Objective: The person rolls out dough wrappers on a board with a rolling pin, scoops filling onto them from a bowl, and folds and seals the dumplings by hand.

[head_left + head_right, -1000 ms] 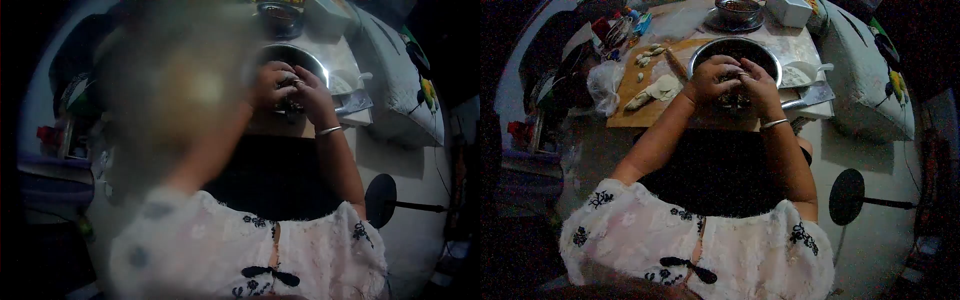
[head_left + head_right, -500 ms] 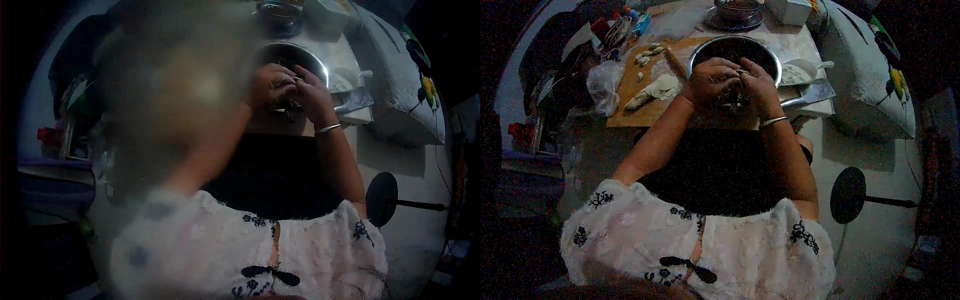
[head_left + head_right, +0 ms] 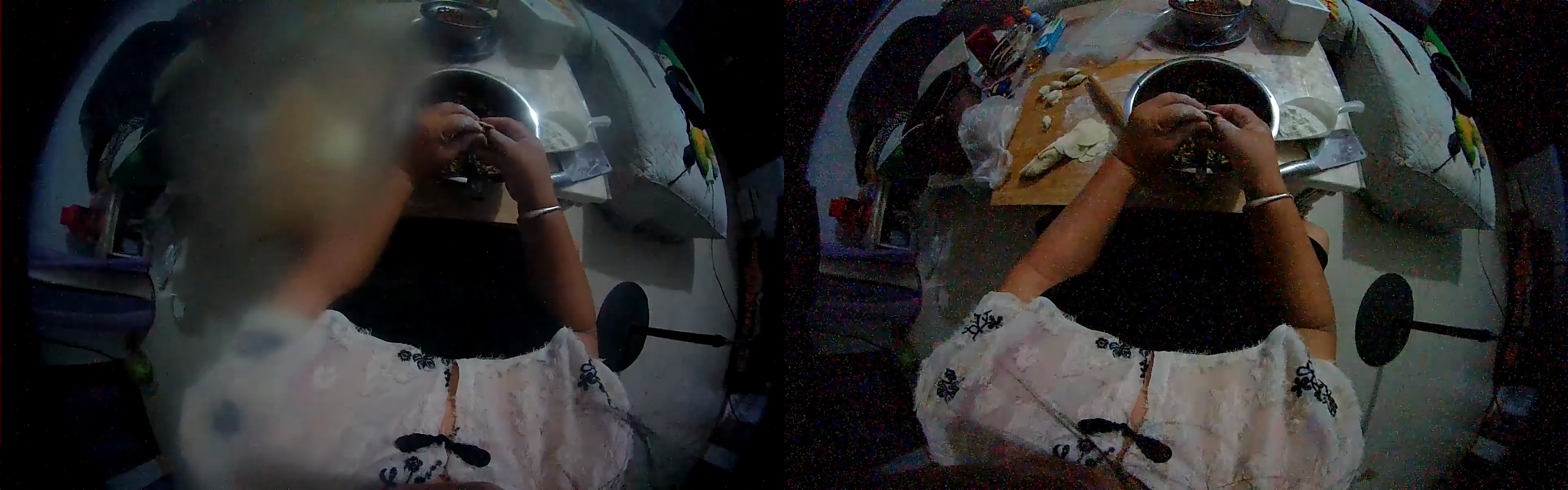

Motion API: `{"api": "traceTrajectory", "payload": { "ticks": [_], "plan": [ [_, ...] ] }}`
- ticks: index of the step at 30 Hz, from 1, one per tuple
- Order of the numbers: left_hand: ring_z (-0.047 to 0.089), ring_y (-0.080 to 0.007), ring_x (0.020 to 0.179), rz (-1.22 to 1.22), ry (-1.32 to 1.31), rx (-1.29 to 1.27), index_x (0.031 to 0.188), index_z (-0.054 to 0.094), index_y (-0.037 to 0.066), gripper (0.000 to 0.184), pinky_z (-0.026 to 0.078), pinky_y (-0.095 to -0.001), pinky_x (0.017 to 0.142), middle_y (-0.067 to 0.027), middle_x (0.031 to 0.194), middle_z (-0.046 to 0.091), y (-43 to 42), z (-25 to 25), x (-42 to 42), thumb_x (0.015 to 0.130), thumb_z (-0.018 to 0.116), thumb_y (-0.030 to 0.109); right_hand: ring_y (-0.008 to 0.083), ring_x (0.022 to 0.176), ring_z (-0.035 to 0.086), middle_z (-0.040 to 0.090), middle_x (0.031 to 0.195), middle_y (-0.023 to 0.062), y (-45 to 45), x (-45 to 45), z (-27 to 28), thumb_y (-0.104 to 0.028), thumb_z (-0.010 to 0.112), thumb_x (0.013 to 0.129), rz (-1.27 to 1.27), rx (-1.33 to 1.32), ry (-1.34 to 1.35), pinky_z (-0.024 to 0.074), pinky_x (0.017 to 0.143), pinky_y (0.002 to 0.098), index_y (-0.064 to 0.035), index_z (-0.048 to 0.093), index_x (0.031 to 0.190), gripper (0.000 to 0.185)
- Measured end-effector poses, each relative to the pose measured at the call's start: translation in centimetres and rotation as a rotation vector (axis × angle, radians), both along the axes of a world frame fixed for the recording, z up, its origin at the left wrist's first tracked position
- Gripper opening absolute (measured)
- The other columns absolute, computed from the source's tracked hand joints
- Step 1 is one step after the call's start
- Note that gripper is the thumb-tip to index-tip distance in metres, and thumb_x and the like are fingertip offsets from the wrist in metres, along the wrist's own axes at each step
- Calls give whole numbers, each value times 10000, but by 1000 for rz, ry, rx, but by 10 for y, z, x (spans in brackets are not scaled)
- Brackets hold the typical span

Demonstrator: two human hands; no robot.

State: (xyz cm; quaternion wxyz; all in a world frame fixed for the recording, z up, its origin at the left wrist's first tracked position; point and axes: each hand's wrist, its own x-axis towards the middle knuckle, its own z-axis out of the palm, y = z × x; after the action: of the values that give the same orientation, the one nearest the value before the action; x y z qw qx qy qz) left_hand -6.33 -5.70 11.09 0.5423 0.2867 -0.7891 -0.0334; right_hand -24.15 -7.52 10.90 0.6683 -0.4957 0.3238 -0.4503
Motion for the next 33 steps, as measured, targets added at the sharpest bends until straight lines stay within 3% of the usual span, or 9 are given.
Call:
{"api": "traceTrajectory", "payload": {
  "ticks": [8,15,21,23,27,29,33],
  "plan": [
    [627,-266,849,61,0,97,897,649,51,161,507,-331,744,-114,898,641,0,-2,0,745,693,79,126,827,601,651,900,60,12,5,12,-89,586,845,-150,-240,342,483,746,257,-2,632,971,160],
    [622,-272,831,77,-43,117,892,647,49,158,504,-330,731,-114,886,638,-1,-2,1,747,693,91,129,821,602,652,892,60,8,6,8,-105,600,839,-202,-329,410,483,741,259,-6,639,971,169],
    [611,-280,786,101,-57,70,849,632,46,121,500,-346,684,-119,835,618,-6,-5,0,752,687,93,152,830,602,632,975,79,9,-2,11,-112,610,829,-158,-132,261,490,731,266,-5,602,1069,263],
    [604,-293,762,123,-39,28,837,624,48,100,498,-349,674,-122,816,610,-7,-6,-1,758,674,81,172,842,606,616,1027,105,10,-5,12,-90,618,815,-47,57,-1,496,741,271,-8,561,1141,341],
    [604,-294,762,172,-25,64,846,623,50,98,497,-348,674,-123,817,608,-8,-7,-3,761,666,75,183,880,604,605,1056,124,10,-9,-1,-63,617,808,44,-83,-121,496,765,277,-6,533,1180,385],
    [577,-330,758,134,40,66,794,601,53,96,463,-397,663,-139,795,587,-12,-10,-5,721,662,66,179,921,596,609,1062,120,15,-5,3,-55,629,804,-57,-234,58,491,790,285,-15,536,1175,384],
    [575,-335,762,108,56,38,791,592,51,87,462,-401,660,-141,798,587,-14,-13,-5,737,656,74,175,949,590,609,1069,116,13,-1,-1,-70,634,812,-152,-259,247,489,801,291,-26,539,1168,371]
  ]
}}
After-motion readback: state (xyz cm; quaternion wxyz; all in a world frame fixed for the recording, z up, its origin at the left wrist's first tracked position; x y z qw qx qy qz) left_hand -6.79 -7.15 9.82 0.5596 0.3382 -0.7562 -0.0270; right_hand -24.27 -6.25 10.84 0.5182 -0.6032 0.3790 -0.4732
